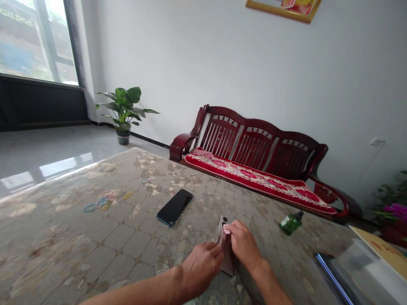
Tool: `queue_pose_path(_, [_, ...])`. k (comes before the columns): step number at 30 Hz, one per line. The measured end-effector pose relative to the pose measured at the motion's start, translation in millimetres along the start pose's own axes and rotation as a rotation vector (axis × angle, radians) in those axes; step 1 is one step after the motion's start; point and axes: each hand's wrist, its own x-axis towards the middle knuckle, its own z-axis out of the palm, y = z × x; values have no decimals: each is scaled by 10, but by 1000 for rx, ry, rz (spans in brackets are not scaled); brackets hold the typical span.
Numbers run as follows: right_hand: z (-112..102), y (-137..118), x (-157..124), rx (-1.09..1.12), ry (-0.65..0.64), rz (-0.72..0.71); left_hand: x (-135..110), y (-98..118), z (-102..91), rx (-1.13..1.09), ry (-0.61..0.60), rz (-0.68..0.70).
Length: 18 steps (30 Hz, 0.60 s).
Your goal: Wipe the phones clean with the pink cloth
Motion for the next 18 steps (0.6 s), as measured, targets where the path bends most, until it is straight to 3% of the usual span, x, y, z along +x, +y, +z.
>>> queue_pose_path(8, [0,-104,-207,28,-3,-82,-2,11,-17,-2,36,-6])
queue_pose_path(18, [-48,0,-77,-106,29,38,-20,2,-24,-34,53,-16])
